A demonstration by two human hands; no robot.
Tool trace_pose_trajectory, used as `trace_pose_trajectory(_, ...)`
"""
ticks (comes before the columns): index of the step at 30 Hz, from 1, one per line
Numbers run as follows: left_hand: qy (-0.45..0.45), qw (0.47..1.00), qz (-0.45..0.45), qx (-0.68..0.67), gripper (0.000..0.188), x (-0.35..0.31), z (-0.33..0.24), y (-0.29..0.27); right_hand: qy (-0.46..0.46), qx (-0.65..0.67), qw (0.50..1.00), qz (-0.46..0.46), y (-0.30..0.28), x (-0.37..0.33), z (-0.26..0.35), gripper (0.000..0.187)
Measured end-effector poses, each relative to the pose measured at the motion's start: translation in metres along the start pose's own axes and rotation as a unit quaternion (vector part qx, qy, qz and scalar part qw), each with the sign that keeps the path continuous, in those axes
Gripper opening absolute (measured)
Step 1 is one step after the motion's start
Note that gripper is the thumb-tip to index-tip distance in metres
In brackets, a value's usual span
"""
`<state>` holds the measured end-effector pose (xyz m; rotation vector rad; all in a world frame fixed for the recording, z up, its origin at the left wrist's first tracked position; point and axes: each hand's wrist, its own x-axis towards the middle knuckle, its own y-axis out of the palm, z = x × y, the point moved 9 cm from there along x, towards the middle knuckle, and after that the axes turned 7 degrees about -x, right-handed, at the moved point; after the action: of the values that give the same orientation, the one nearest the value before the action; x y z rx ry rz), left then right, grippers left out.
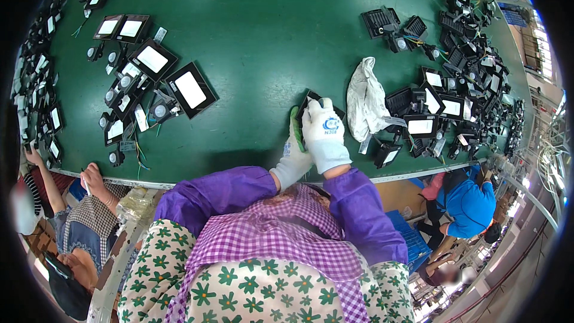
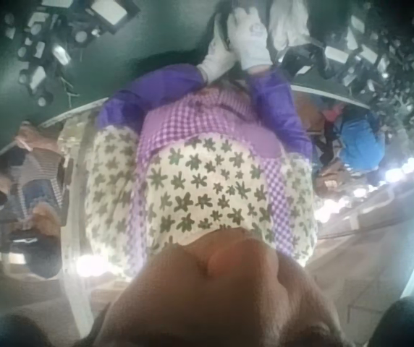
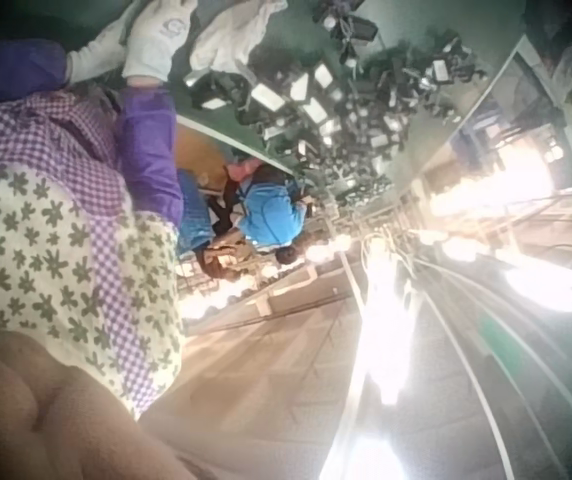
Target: Wiping and cleaning small LED floodlight housings on a production line.
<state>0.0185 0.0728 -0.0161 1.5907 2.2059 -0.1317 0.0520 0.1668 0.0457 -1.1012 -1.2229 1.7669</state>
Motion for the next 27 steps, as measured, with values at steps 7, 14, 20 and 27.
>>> trace_pose_trajectory(7, -0.050, 0.998, 0.010, -0.049, 0.109, -0.002, 0.003, 0.001, 0.001, 0.006, 1.000, -0.007, -0.005, 0.006, 0.000, 0.017)
trace_pose_trajectory(14, -0.069, 0.996, 0.026, -0.053, 0.115, -0.002, 0.008, 0.003, 0.030, 0.014, 0.999, 0.002, -0.007, 0.010, 0.001, 0.018)
trace_pose_trajectory(20, -0.085, 0.994, 0.029, -0.058, 0.115, -0.002, 0.002, 0.004, 0.008, -0.024, 1.000, -0.012, -0.004, 0.011, 0.001, 0.017)
trace_pose_trajectory(27, -0.014, 1.000, 0.006, 0.024, 0.111, 0.001, 0.008, 0.003, 0.036, 0.004, 0.999, -0.007, -0.005, 0.010, -0.003, 0.022)
